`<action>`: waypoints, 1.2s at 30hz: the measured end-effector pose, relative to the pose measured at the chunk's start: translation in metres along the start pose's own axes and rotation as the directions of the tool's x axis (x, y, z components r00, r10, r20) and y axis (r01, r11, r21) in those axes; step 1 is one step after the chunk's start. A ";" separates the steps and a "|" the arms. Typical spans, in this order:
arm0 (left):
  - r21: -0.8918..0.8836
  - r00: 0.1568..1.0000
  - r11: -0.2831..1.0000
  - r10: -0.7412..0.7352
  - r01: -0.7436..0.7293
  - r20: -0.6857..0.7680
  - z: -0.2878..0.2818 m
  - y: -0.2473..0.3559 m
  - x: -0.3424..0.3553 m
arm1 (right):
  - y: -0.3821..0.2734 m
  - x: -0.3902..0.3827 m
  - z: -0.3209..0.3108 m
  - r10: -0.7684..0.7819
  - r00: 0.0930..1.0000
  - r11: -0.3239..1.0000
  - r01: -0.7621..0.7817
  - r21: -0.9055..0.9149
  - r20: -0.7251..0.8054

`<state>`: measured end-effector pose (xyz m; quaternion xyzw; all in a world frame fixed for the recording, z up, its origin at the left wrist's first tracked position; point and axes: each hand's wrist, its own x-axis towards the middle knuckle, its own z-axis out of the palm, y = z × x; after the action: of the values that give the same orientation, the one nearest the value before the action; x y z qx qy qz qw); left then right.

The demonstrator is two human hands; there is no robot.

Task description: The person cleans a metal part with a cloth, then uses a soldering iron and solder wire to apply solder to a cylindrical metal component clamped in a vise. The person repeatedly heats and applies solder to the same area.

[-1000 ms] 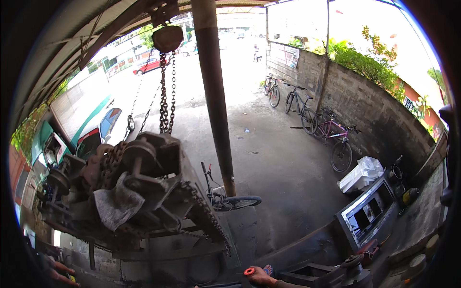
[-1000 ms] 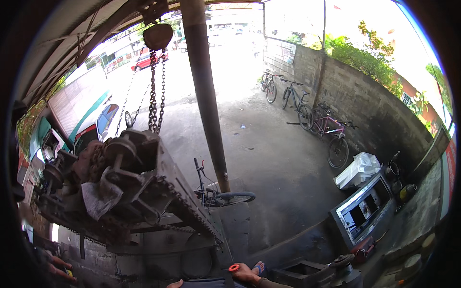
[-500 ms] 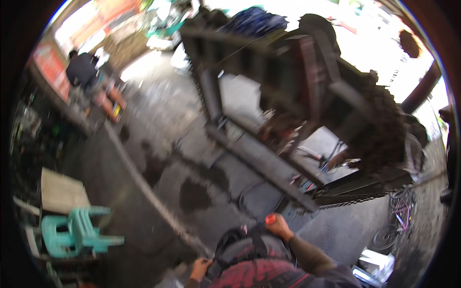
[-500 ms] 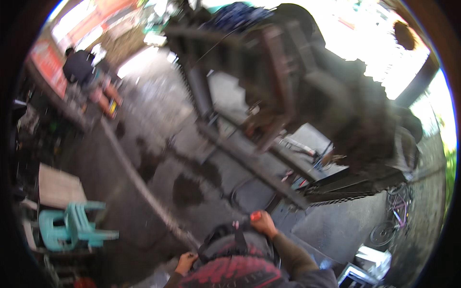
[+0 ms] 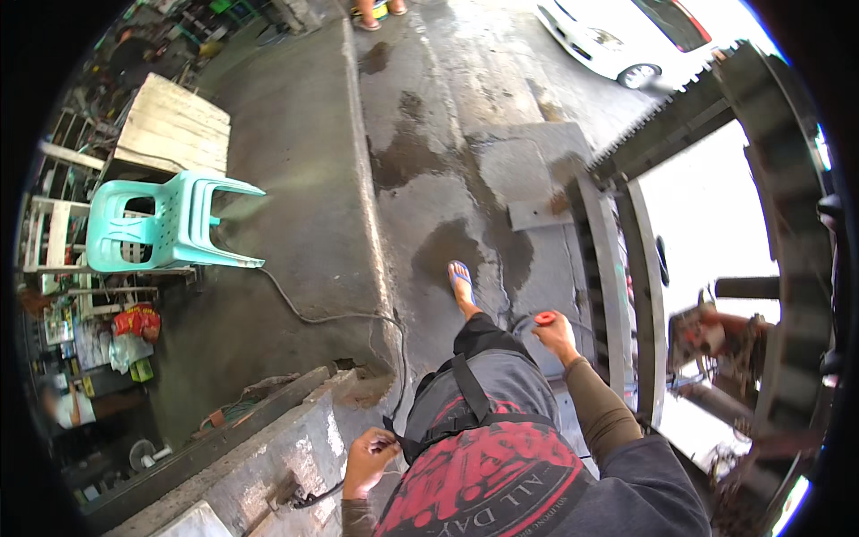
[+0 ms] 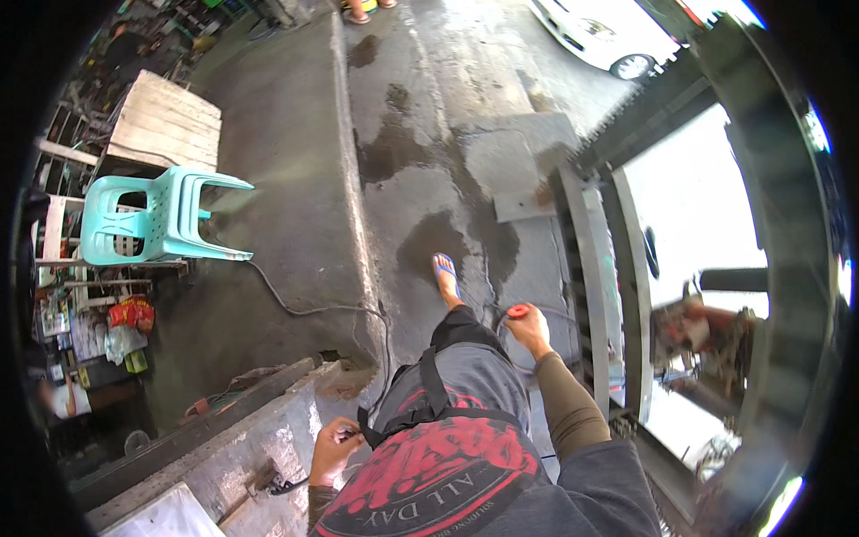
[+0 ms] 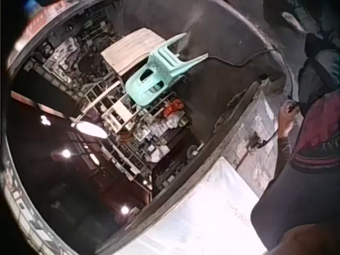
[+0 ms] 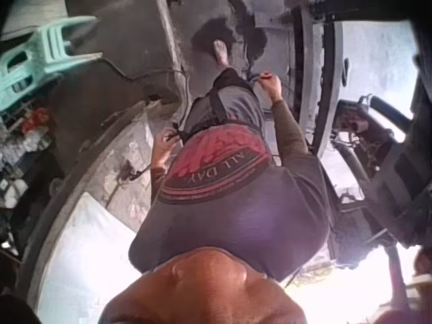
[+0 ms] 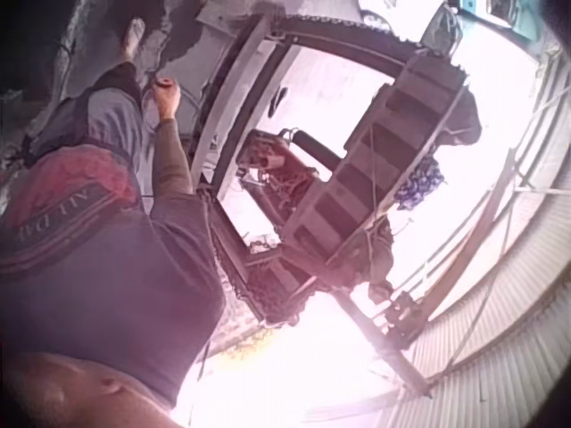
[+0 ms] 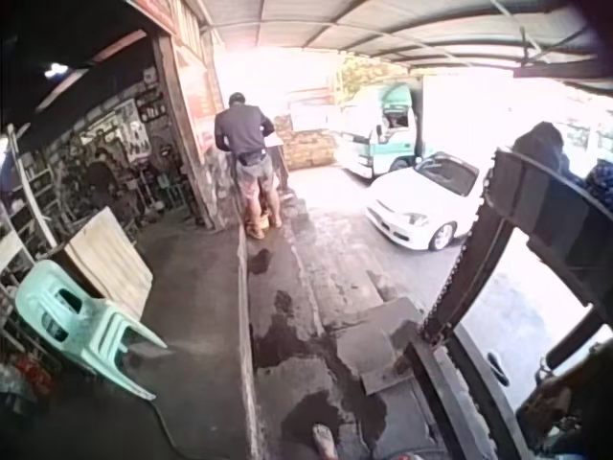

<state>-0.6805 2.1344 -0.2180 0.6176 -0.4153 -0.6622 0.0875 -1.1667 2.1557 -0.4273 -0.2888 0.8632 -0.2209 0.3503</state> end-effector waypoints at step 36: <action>0.312 0.656 0.581 0.705 -0.752 0.269 -0.422 0.667 0.377 | -0.833 0.368 0.039 0.143 0.903 0.985 -0.090 -0.148 0.406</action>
<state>-0.6529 1.2844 -0.0144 0.3566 -0.7613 -0.5031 0.2004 -1.0678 1.2955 -0.1426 -0.2983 0.7970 -0.0785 0.5193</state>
